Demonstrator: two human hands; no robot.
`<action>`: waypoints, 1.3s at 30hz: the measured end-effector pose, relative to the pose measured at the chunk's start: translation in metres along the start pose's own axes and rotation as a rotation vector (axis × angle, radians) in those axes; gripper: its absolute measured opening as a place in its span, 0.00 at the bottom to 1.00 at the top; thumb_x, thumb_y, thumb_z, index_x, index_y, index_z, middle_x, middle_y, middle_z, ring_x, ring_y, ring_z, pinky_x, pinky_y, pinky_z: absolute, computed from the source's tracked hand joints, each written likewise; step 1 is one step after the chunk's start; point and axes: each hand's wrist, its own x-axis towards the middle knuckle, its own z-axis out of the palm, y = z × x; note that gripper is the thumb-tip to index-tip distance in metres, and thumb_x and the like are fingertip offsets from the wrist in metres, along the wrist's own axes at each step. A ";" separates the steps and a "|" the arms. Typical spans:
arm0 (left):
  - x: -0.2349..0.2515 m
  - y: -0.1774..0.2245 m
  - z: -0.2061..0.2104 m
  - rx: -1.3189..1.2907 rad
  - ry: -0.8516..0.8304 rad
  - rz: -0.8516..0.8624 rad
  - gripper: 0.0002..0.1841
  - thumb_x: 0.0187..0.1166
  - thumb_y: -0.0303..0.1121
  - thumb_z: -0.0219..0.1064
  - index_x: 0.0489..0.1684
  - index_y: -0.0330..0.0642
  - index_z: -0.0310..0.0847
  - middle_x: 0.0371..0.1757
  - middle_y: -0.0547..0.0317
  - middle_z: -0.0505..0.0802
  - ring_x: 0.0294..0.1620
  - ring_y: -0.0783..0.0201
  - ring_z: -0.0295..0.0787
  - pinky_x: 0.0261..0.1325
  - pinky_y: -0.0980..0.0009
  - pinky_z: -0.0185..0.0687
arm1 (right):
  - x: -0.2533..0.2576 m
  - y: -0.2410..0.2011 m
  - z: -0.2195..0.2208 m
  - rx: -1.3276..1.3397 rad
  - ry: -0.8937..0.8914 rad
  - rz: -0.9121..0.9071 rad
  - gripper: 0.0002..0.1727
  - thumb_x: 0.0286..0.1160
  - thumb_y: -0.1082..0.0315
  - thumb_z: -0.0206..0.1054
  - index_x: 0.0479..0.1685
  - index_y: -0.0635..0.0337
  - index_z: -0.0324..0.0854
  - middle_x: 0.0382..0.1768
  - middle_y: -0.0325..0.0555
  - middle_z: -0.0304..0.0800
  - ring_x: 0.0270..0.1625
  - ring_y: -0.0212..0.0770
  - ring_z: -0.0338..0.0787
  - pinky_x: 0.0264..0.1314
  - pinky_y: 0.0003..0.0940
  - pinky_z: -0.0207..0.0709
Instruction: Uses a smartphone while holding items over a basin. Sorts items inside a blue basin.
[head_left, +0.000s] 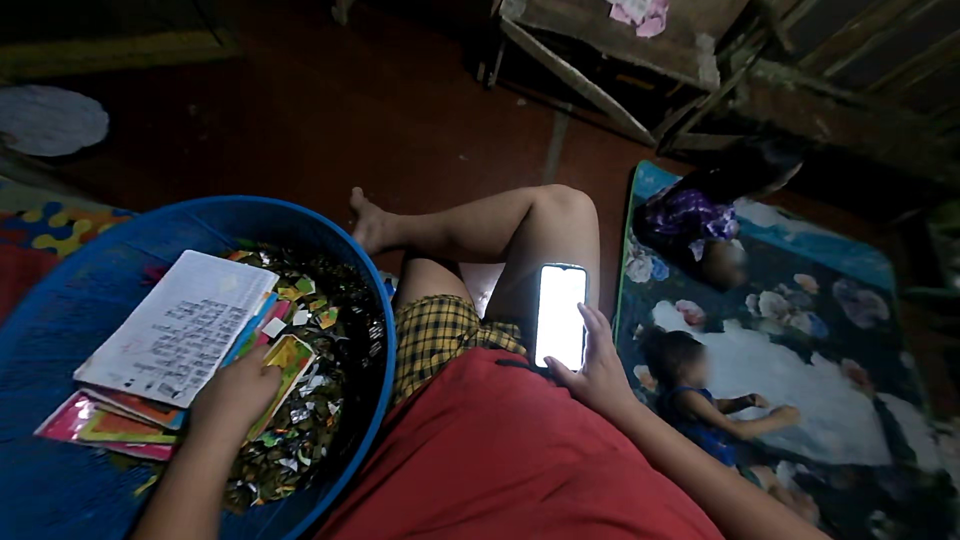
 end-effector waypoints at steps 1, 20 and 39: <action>0.000 0.000 0.000 0.002 -0.001 -0.003 0.19 0.88 0.32 0.54 0.71 0.34 0.78 0.62 0.23 0.87 0.68 0.23 0.81 0.65 0.22 0.69 | 0.000 0.000 0.000 0.002 0.001 -0.001 0.57 0.61 0.38 0.74 0.86 0.71 0.60 0.82 0.75 0.63 0.83 0.62 0.69 0.80 0.48 0.70; -0.001 0.002 -0.001 0.002 0.002 -0.009 0.19 0.88 0.32 0.54 0.70 0.33 0.79 0.62 0.23 0.86 0.68 0.23 0.81 0.65 0.22 0.68 | 0.001 -0.001 0.000 -0.006 -0.003 0.010 0.56 0.60 0.39 0.75 0.86 0.71 0.61 0.82 0.74 0.64 0.83 0.62 0.70 0.80 0.50 0.71; 0.018 -0.020 -0.006 -0.162 -0.323 0.085 0.24 0.93 0.43 0.53 0.76 0.33 0.73 0.67 0.26 0.83 0.70 0.32 0.79 0.73 0.31 0.68 | 0.000 -0.001 -0.001 0.076 0.012 0.021 0.56 0.60 0.39 0.76 0.86 0.68 0.63 0.82 0.72 0.63 0.82 0.57 0.72 0.78 0.44 0.73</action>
